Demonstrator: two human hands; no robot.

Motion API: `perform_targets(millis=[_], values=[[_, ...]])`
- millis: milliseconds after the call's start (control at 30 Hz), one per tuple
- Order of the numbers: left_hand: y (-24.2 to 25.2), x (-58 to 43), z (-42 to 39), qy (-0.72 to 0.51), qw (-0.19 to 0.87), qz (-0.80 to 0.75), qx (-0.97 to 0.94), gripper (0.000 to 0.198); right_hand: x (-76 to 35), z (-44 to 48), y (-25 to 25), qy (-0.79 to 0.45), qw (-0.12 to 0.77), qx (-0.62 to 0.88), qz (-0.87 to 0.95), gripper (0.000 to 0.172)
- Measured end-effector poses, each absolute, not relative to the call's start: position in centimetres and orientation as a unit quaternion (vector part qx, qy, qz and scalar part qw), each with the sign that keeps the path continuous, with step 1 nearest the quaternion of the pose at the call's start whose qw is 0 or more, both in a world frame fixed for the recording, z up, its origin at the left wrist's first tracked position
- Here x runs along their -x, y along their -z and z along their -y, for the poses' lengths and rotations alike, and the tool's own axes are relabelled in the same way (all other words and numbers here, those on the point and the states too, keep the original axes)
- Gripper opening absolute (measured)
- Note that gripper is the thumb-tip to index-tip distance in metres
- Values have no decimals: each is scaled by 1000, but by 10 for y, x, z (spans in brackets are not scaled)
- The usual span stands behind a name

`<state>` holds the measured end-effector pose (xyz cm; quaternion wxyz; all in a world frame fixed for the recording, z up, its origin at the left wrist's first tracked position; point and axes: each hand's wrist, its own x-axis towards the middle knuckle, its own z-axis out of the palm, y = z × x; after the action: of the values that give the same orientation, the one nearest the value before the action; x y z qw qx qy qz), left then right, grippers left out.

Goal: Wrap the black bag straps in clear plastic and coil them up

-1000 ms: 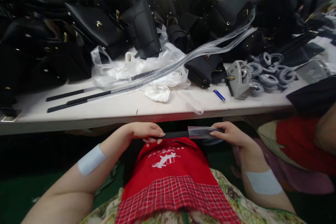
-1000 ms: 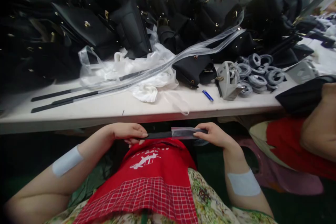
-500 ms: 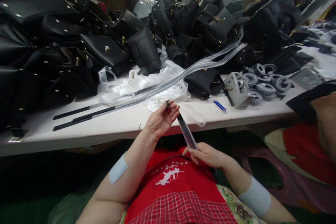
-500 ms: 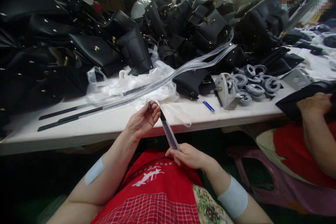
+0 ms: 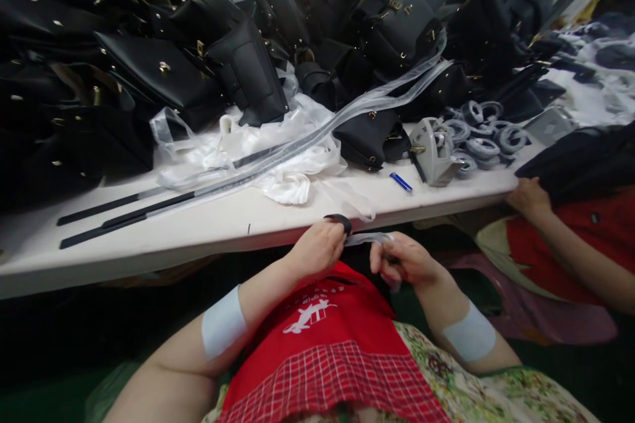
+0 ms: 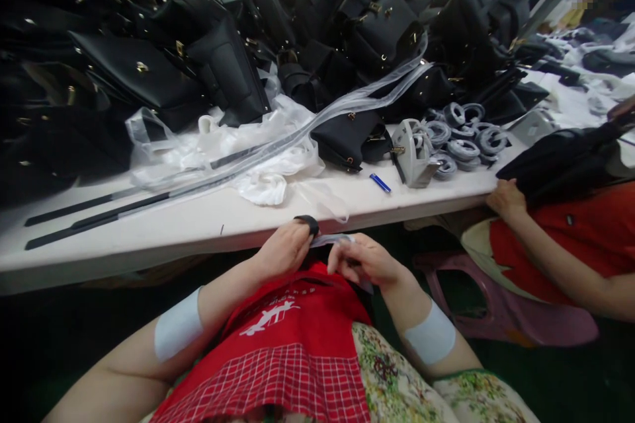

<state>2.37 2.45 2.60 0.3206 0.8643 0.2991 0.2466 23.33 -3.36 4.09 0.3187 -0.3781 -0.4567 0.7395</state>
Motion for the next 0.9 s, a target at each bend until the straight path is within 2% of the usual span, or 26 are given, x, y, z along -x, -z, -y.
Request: perform_targets(millis=[167,300,367,433,467,567,600,633,700,767,900], values=[[-22,-29,-11,-137,234,-236,-933,20,-246,21,-29,-696,417,438,387,49],[-18,-29,-7,-116,250,-308,-911,29,-257,14,-14,-687,456,437,359,46],[-15,-28,-7,-130,278,-341,-889,31,-263,9,-10,-641,454,478,393,45],[-13,-28,-9,-152,325,-355,-863,33,-267,5,-11,-552,445,525,470,39],[-13,-29,-11,-165,355,-354,-849,33,-266,4,-13,-498,435,539,522,41],[-19,-33,-13,-199,473,-329,-793,35,-255,9,-21,-347,366,545,670,69],[-23,-34,-12,-210,524,-321,-761,36,-249,12,-23,-312,337,546,700,67],[-26,-36,-12,-220,582,-315,-717,38,-241,14,-23,-292,311,551,717,58],[-33,-38,-15,-237,702,-303,-599,40,-226,15,-19,-302,276,556,723,31],[-39,-39,-21,-265,791,-288,-471,41,-212,16,-11,-364,264,544,708,16],[-46,-42,-40,-344,854,-268,-282,30,-188,20,3,-471,285,517,656,25]])
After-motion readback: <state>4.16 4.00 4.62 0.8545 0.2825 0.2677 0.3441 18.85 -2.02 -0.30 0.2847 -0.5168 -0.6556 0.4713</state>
